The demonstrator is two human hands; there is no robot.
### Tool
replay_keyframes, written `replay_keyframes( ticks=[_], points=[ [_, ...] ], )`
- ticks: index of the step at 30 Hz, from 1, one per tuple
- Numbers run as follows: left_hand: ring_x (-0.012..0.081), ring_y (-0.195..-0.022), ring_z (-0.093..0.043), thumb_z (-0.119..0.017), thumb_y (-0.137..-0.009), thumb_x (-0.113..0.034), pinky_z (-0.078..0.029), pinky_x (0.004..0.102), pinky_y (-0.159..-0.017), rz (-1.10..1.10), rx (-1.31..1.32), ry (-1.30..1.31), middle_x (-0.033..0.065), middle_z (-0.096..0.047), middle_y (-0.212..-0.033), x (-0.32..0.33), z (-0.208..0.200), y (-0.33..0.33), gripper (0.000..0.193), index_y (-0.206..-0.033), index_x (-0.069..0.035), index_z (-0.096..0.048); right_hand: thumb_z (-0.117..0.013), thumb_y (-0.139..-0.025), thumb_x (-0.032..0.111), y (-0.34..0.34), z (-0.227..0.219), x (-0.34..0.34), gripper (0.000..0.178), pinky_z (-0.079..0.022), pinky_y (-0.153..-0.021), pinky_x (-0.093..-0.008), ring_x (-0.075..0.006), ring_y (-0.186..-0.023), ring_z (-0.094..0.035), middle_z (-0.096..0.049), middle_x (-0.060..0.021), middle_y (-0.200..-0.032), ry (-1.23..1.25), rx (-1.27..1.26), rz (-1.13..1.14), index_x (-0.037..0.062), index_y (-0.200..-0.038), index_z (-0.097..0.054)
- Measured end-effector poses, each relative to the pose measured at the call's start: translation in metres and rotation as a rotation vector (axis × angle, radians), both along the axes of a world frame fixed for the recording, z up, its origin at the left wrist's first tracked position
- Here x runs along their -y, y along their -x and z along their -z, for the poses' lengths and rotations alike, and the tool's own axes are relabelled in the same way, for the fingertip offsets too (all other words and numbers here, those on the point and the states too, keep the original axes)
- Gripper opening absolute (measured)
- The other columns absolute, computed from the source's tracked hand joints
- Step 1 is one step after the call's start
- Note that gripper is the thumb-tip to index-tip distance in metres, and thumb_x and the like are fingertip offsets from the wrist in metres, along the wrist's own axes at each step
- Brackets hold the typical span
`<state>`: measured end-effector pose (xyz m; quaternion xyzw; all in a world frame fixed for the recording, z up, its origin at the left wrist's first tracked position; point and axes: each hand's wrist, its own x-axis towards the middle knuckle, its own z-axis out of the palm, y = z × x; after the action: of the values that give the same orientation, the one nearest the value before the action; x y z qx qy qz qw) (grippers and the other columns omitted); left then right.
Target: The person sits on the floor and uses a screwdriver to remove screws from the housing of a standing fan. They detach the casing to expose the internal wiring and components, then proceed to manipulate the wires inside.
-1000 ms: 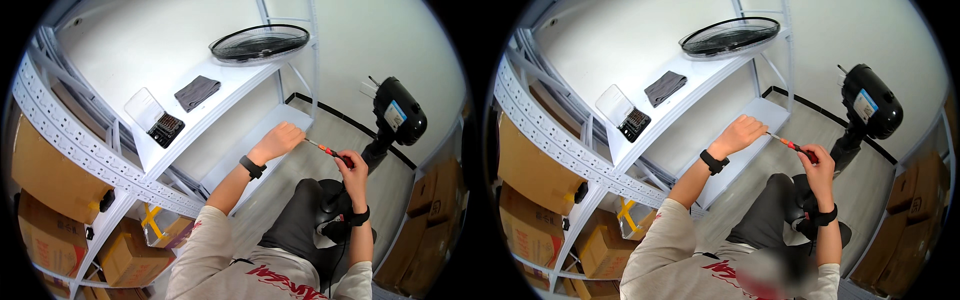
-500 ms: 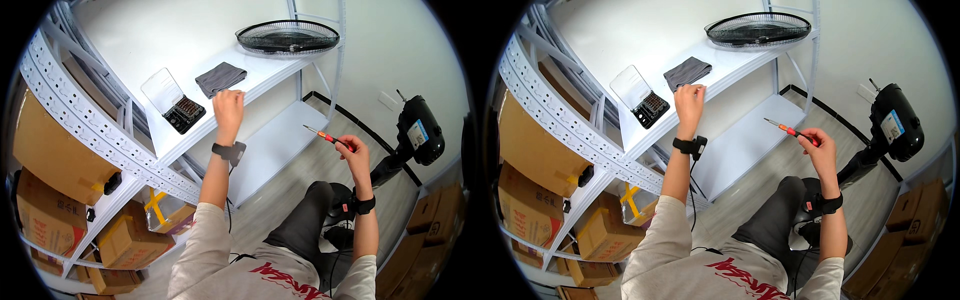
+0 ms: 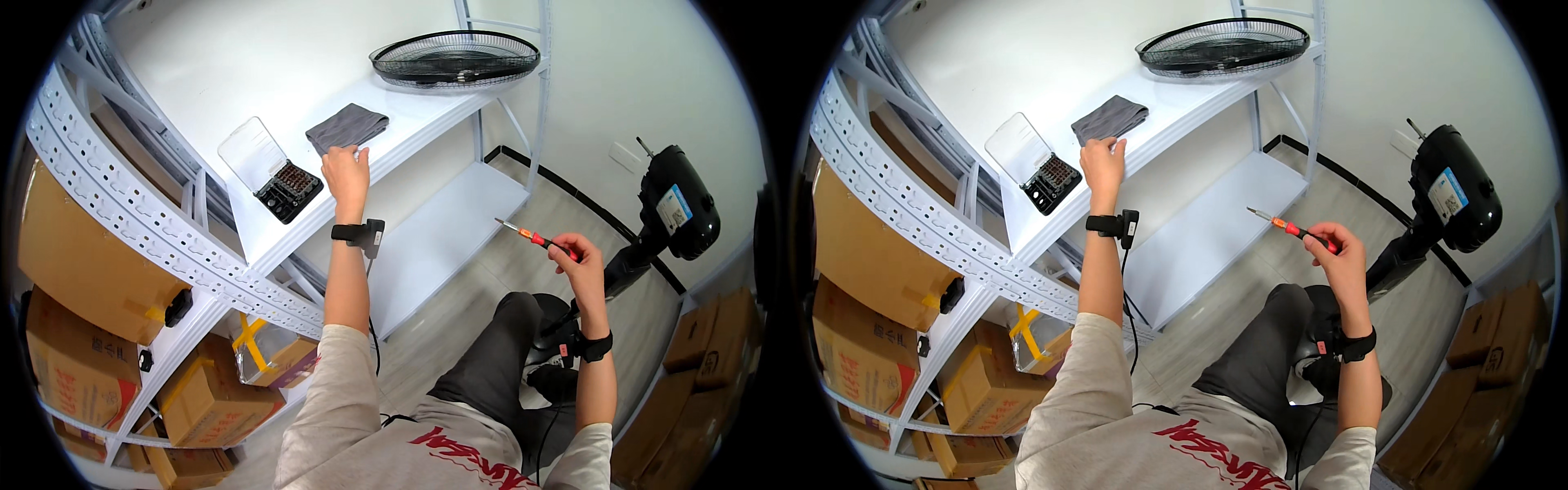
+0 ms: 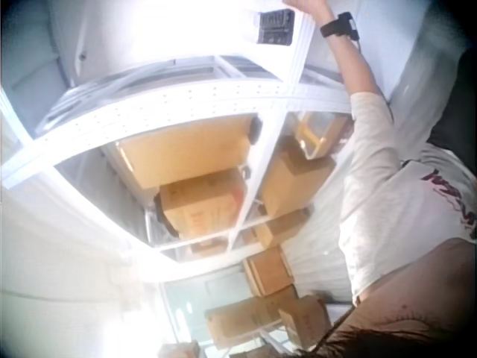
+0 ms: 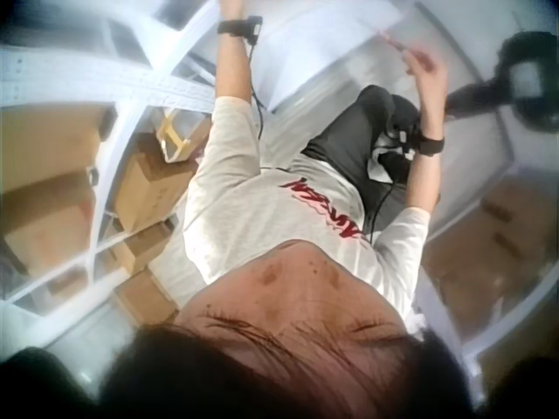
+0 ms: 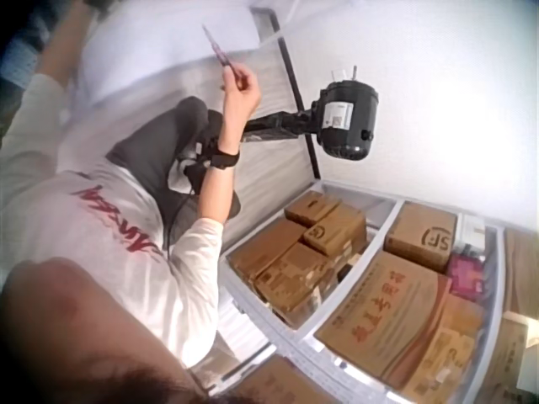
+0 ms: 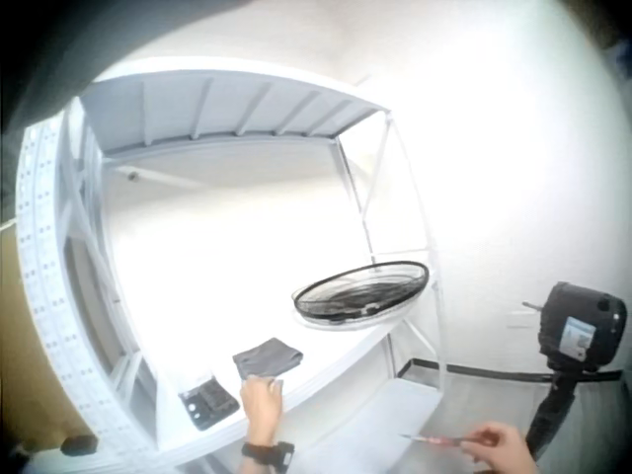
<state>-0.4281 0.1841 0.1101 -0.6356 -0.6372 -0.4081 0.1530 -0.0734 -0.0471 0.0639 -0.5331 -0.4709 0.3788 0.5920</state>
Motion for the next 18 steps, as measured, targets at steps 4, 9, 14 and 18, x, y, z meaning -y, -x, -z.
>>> replay_keyframes(
  ticks=[4,9,14,18],
  points=[
    [0.0310,-0.095,-0.054,-0.073,-0.077,-0.025,-0.042,0.0406,-0.086,0.017,0.013,-0.065,0.0138,-0.061,-0.097,0.002,0.002,0.001,0.029,-0.097,-0.005,-0.070,-0.067,-0.083,0.007,-0.009,0.008,0.012,0.014,-0.046,-0.056,-0.0199,-0.0056,-0.071,-0.059,-0.064,-0.0009,-0.083,-0.007,-0.037,0.028,0.0018,-0.095,-0.063],
    [0.0298,-0.099,-0.050,-0.077,-0.072,-0.027,-0.040,0.0406,-0.088,0.033,-0.026,-0.225,0.0112,-0.056,-0.101,0.013,0.006,-0.002,0.044,-0.109,-0.007,-0.065,-0.066,-0.085,0.008,-0.028,0.018,0.040,0.017,-0.042,-0.054,-0.0194,-0.0060,-0.070,-0.058,-0.064,-0.0014,-0.084,-0.025,-0.063,0.113,0.0015,-0.100,-0.064],
    [0.0271,-0.091,-0.049,-0.077,-0.073,-0.021,-0.039,0.0405,-0.083,0.106,-0.102,-0.502,0.0078,-0.054,-0.095,0.033,0.009,-0.047,0.037,-0.106,-0.010,-0.064,-0.060,-0.091,0.017,-0.072,0.031,0.080,0.022,-0.036,-0.049,-0.0184,-0.0045,-0.064,-0.051,-0.062,-0.0012,-0.084,-0.037,-0.221,0.222,0.0023,-0.108,-0.063],
    [0.0233,-0.083,-0.051,-0.072,-0.078,-0.013,-0.042,0.0359,-0.073,0.516,0.047,-0.457,0.0063,-0.056,-0.089,0.067,0.042,-0.129,0.025,-0.101,-0.007,-0.063,-0.052,-0.096,0.022,-0.089,0.034,0.116,0.027,-0.027,-0.043,-0.0158,-0.0011,-0.052,-0.040,-0.064,-0.0021,-0.084,-0.017,-0.324,0.261,0.0006,-0.109,-0.062]
  ],
)
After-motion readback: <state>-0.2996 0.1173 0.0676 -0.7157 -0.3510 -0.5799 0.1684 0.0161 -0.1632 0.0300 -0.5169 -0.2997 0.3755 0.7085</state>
